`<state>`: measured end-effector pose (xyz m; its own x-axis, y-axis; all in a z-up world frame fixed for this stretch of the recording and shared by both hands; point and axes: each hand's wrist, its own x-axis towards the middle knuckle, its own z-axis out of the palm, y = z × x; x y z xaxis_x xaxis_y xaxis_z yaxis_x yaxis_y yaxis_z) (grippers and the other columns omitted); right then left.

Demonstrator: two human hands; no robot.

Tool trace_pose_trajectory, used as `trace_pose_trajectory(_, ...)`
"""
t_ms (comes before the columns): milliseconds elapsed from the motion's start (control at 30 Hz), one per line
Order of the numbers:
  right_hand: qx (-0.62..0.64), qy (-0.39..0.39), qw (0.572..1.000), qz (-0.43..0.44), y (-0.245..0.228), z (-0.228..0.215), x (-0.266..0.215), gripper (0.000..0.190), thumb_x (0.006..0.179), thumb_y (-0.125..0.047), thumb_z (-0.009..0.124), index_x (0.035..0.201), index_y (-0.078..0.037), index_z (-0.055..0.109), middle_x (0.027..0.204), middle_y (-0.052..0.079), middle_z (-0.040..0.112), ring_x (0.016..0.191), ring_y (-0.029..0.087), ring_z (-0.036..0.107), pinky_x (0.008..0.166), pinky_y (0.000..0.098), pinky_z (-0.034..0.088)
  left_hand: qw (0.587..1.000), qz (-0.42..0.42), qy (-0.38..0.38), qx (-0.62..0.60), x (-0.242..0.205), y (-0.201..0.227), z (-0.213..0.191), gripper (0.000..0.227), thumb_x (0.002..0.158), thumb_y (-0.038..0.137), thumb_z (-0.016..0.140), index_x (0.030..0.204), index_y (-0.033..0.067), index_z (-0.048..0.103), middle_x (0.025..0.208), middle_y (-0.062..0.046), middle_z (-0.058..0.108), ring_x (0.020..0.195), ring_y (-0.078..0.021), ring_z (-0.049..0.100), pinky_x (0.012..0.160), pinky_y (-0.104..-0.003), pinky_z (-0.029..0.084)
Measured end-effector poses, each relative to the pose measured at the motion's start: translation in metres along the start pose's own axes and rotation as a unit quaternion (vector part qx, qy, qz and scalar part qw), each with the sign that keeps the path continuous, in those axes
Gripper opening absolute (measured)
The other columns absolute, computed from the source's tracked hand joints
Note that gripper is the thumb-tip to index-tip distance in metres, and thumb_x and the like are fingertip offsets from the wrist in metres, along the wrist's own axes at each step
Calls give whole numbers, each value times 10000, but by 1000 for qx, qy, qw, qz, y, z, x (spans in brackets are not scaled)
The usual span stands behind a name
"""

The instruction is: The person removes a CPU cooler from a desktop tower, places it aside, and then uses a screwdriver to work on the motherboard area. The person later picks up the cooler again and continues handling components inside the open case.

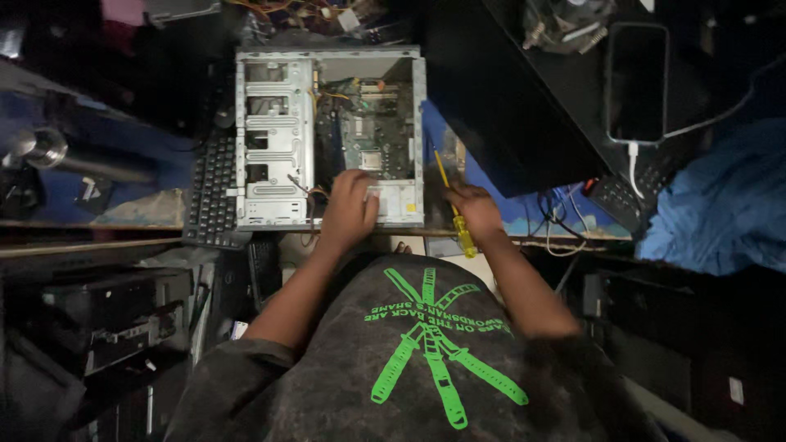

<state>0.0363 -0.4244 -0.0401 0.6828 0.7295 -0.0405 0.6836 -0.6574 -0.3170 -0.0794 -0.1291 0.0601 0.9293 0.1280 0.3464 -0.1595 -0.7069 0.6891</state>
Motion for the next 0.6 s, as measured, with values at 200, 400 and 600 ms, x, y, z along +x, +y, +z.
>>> trace_pose_trajectory(200,-26,-55,998,-13,2,18,29,480,746,-93,665,1222,-149,681,1391,128,588,1286,339,560,1030,459,460,1000,-12,10,-2,3,4,-1,201,896,79,659,1080,-3,649,1160,-222,599,1131,-412,579,1002,-489,473)
trace_pose_trajectory(400,-53,-24,997,-48,10,39,38,452,817,-78,636,1259,-164,674,1425,134,581,1338,346,526,1060,434,458,1000,4,16,-9,7,13,-13,169,893,67,640,1046,-3,622,1160,-207,605,1148,-402,580,997,-476,482)
trace_pose_trajectory(600,-61,-92,994,16,16,52,46,525,758,-174,638,1279,-225,664,1466,56,533,1367,310,492,1085,451,438,998,-21,4,-55,9,7,-14,192,893,84,644,1064,2,614,1131,-209,603,1131,-405,574,1001,-479,470)
